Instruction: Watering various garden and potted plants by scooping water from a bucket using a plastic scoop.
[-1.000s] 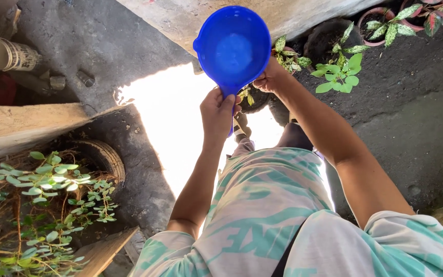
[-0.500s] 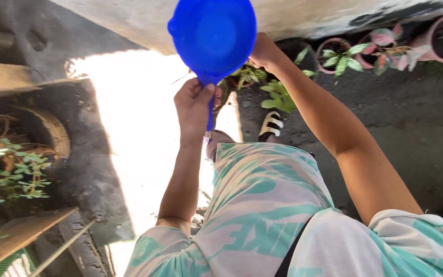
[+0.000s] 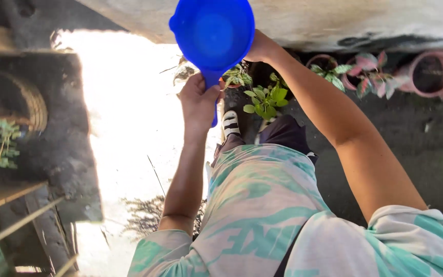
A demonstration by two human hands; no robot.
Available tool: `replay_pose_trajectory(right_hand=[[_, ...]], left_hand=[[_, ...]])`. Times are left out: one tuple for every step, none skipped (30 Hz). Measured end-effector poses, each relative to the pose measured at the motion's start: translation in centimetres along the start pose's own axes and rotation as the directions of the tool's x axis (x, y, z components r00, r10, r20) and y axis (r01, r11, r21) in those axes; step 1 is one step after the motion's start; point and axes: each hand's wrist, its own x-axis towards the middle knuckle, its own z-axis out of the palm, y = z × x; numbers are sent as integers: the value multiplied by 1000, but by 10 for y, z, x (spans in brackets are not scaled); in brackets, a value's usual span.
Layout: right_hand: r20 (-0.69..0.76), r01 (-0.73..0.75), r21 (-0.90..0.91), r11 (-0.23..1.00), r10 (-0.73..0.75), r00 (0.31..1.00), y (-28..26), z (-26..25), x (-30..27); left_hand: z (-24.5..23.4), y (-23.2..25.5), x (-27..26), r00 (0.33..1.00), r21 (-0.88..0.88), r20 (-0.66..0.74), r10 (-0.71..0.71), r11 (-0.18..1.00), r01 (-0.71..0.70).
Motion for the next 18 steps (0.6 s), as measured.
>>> replay_pose_trajectory(right_hand=[[28, 20, -5, 1000, -20, 999, -2, 0, 6], [59, 41, -17, 999, -40, 997, -3, 1, 11], [90, 61, -24, 998, -59, 994, -3, 1, 16], [126, 78, -35, 996, -73, 989, -2, -2, 22], [162, 97, -50, 994, -88, 983, 3, -10, 28], [196, 112, -46, 993, -101, 975, 6, -13, 32], [230, 127, -41, 991, -114, 967, 9, -16, 35], [229, 144, -53, 988, -129, 965, 2, -15, 28], [227, 159, -60, 985, -142, 963, -3, -15, 21], [219, 163, -68, 984, -144, 965, -3, -19, 11], [212, 168, -81, 982, -148, 966, -4, -29, 15], [216, 153, -75, 985, -134, 967, -2, -26, 11], [221, 139, -69, 988, -120, 968, 0, -21, 8], [221, 130, -70, 989, -112, 969, 3, -23, 9], [221, 119, -66, 991, -102, 970, 5, -23, 10], [222, 115, -55, 992, -100, 970, 3, -20, 13], [224, 113, -49, 992, -100, 970, 3, -18, 15], [223, 115, -45, 992, -102, 969, 1, -19, 20]], left_hand=[[4, -5, 0, 1000, 2, -27, -4, 1000, 4], [6, -9, -3, 998, -2, -67, -2, 1000, 2], [9, -12, -6, 996, 8, -87, 4, 1000, -3], [16, -16, -7, 994, 13, -111, 6, 1000, -4], [25, -12, -5, 988, 3, -154, 3, 1000, -3], [30, -7, -8, 984, 1, -174, 24, 1000, -25], [35, -1, -10, 980, 0, -194, 46, 999, -47], [37, -4, -14, 977, -2, -205, 64, 998, -65], [40, -7, -17, 966, 4, -254, 55, 998, -56], [47, -12, -18, 955, 2, -292, 41, 999, -43], [54, -8, -10, 955, -6, -291, 53, 998, -57], [55, -5, -14, 951, 9, -303, 57, 998, -57], [56, -4, -17, 947, 24, -315, 62, 998, -57], [55, -9, -15, 949, 19, -311, 54, 999, -51], [54, -14, -13, 947, 21, -317, 60, 998, -56], [48, -18, -12, 943, 31, -325, 70, 998, -63], [46, -16, -13, 944, 36, -324, 67, 998, -59], [46, -14, -12, 945, 49, -320, 66, 997, -53]])
